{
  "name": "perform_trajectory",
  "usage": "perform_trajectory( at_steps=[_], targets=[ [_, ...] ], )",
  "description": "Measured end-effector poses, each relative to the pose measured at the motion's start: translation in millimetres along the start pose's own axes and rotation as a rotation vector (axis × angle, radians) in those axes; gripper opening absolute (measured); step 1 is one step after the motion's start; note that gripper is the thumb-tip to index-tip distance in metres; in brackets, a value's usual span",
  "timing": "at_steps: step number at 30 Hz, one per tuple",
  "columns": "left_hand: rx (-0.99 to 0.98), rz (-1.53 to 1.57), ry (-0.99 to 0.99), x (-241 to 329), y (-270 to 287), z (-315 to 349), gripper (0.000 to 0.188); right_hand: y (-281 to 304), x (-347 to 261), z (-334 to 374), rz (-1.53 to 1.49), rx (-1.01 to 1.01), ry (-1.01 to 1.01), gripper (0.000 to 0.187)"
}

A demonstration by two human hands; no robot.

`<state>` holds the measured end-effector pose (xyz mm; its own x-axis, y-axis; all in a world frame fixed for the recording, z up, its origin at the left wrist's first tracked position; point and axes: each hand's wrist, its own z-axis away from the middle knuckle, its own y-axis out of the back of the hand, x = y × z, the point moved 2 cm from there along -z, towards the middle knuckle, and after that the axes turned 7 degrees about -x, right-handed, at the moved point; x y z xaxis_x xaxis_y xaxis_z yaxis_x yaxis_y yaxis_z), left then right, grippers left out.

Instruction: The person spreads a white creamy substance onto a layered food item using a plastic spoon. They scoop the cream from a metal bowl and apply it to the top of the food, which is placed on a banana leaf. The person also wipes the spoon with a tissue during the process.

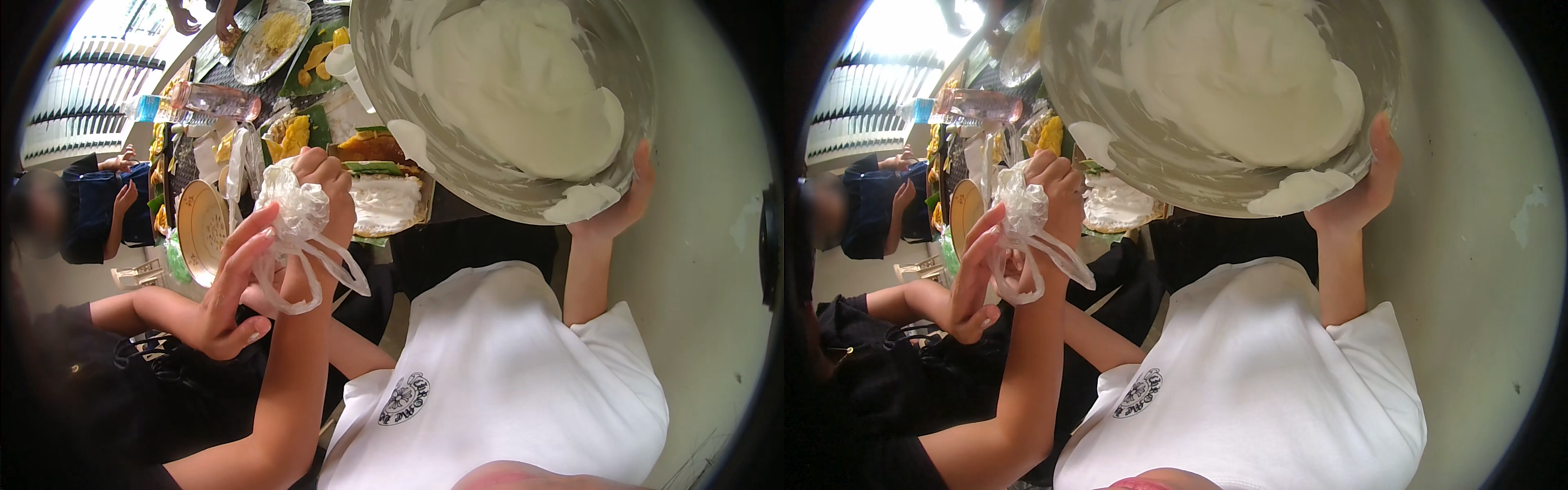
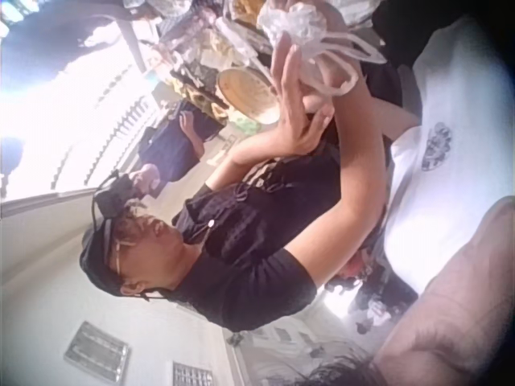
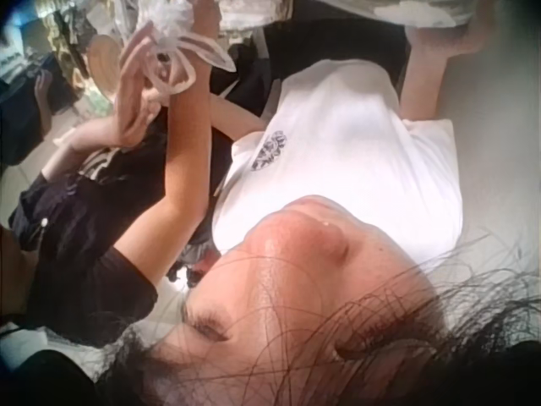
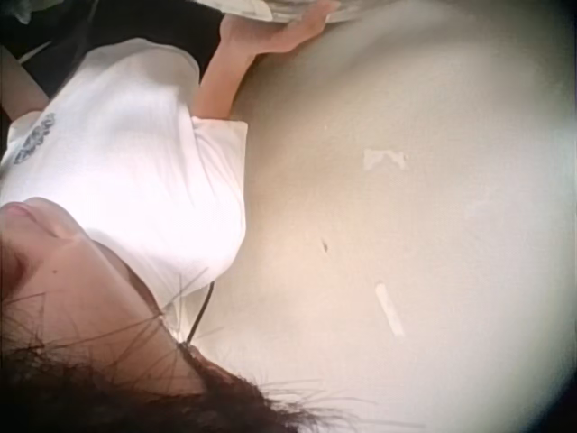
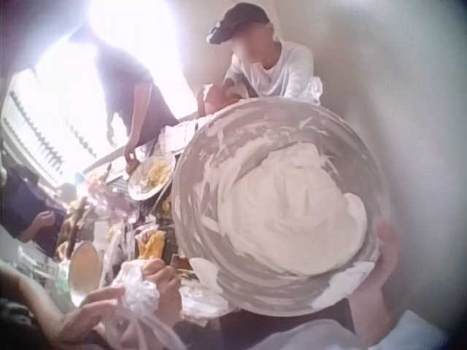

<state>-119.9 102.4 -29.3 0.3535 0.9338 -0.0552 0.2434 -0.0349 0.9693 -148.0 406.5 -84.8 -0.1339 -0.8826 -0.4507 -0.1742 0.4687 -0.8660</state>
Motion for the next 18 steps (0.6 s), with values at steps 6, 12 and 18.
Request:
perform_trajectory(
  at_steps=[6,12,18],
  targets=[
    [-0.034,0.028,-0.023,12,2,-8,0.025,-7,-2,1,0.019,0.010,-0.009,0.052],
    [-0.040,0.019,-0.023,12,4,-8,0.026,-3,-3,2,0.129,0.170,0.003,0.052],
    [-0.041,-0.009,0.011,3,1,1,0.027,-5,-6,3,0.166,0.138,0.002,0.051]
  ],
)
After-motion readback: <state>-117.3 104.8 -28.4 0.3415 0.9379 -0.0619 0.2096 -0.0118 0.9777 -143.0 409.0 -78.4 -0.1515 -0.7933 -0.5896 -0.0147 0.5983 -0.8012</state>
